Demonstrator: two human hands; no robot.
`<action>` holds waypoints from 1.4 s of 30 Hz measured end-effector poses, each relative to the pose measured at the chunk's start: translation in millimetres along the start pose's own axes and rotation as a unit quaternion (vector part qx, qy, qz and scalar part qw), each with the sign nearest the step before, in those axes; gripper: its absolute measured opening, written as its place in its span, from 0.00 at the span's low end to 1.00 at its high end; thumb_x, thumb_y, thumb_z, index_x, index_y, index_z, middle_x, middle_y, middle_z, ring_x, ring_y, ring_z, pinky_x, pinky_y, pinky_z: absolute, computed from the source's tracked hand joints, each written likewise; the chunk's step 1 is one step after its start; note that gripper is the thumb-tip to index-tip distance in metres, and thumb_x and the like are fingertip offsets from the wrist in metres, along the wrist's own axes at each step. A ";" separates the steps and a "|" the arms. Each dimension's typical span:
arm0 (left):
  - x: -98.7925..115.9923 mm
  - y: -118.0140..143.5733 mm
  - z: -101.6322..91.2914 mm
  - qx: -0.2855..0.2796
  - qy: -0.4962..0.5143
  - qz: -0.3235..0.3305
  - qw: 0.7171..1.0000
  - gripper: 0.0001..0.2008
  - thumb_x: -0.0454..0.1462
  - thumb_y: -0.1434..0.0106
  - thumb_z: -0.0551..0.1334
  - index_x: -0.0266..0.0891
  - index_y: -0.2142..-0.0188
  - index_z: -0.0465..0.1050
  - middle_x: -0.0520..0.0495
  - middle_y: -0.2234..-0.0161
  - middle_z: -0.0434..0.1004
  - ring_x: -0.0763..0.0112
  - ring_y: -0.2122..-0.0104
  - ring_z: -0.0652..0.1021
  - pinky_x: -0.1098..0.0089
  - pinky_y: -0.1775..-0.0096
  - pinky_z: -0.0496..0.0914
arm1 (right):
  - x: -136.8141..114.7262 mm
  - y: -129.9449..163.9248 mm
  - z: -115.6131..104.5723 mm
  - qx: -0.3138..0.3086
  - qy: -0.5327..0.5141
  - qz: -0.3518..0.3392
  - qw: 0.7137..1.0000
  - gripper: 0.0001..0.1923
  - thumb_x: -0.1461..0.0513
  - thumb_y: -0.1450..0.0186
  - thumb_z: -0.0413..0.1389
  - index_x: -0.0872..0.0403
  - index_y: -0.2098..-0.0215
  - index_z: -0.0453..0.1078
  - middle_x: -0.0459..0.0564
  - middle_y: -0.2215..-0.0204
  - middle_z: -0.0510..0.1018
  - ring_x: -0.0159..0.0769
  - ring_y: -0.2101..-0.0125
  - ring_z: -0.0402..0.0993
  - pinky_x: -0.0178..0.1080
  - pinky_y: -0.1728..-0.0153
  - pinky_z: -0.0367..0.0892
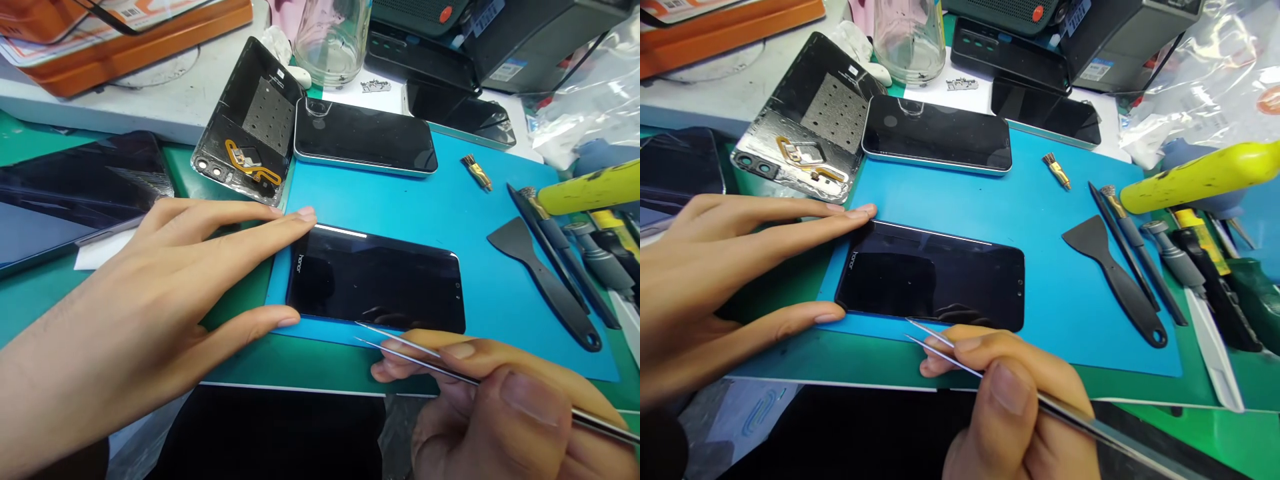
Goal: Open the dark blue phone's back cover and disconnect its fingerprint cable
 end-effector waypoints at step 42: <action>-0.9 -3.7 9.3 0.051 0.055 0.058 0.996 0.27 0.50 0.12 0.57 0.48 0.20 0.65 0.50 0.24 0.78 0.54 0.27 0.77 0.50 0.33 0.75 | -9.7 10.6 35.2 -0.003 -0.041 -0.092 0.995 0.13 0.56 0.18 0.66 0.55 0.59 0.79 0.48 0.67 0.80 0.41 0.69 0.86 0.39 0.76 0.78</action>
Point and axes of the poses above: each hand's wrist, its own y-axis away from the middle knuckle, its own z-axis out of the palm, x = y × z, the point moved 1 cm from there along -y, towards the middle knuckle
